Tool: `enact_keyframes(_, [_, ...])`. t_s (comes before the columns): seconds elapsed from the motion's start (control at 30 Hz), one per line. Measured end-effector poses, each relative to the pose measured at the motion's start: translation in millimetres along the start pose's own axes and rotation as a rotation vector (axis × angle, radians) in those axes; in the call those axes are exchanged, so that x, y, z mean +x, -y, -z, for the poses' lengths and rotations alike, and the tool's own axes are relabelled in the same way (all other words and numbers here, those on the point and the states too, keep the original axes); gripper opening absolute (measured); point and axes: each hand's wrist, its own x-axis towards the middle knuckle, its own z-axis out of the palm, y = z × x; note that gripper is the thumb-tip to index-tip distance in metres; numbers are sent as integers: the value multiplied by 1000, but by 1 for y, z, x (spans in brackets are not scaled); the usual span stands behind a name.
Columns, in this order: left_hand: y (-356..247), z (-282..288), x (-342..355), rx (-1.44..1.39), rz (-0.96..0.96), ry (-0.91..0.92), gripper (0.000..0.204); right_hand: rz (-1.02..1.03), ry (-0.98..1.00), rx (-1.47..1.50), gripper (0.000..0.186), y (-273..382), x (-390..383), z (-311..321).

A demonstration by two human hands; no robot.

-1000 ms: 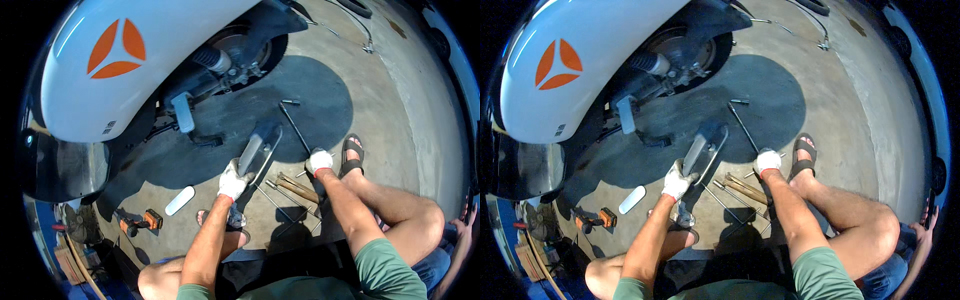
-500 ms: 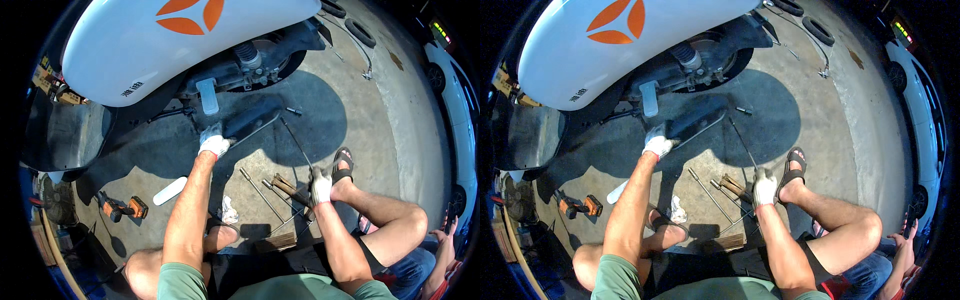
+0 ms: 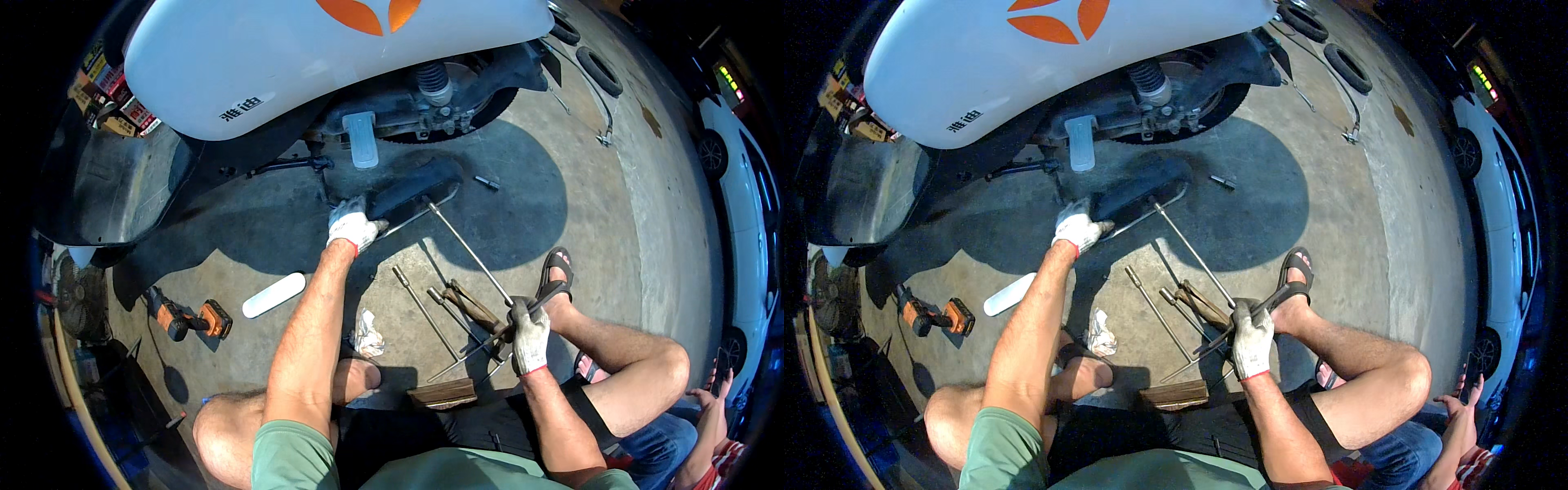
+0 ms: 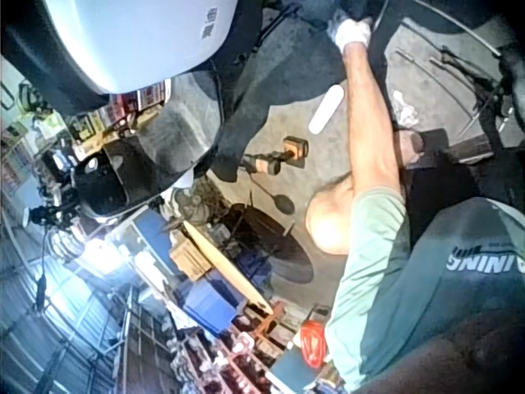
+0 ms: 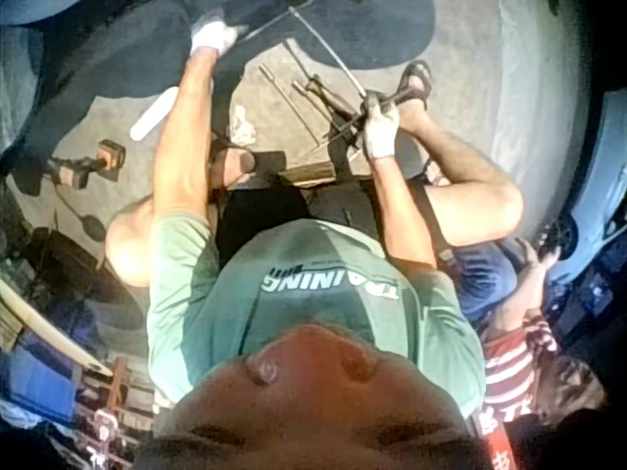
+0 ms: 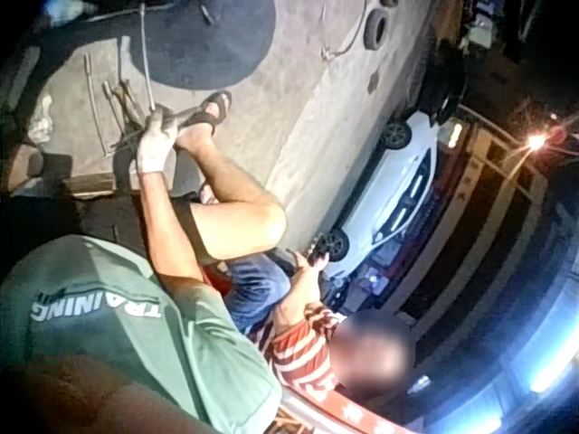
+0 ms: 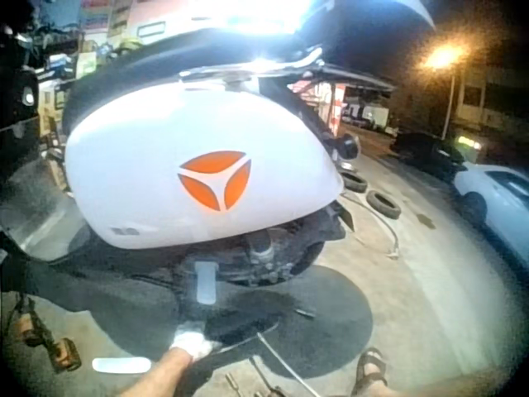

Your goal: The person removes and adjusts components on the side of a scooter using a T-handle wrench and a hammer while seated on the ground.

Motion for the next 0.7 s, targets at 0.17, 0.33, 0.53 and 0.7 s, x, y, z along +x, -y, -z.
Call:
enact_keyframes(0.17, [7, -8, 2, -23, -45, -33, 72, -88, 14, 14, 18, 5, 3, -4])
enact_keyframes(0.33, [1, -5, -2, 13, -33, -42, 71, -55, 3, -46, 17, 18, 0, -9])
enact_keyframes(0.53, [-2, -2, -1, 72, -79, -90, 67, 146, -40, -159, 16, 7, 0, -10])
enact_keyframes(0.7, [-3, 1, 6, 119, -112, -108, 66, -406, 150, 421, 20, 18, 3, -7])
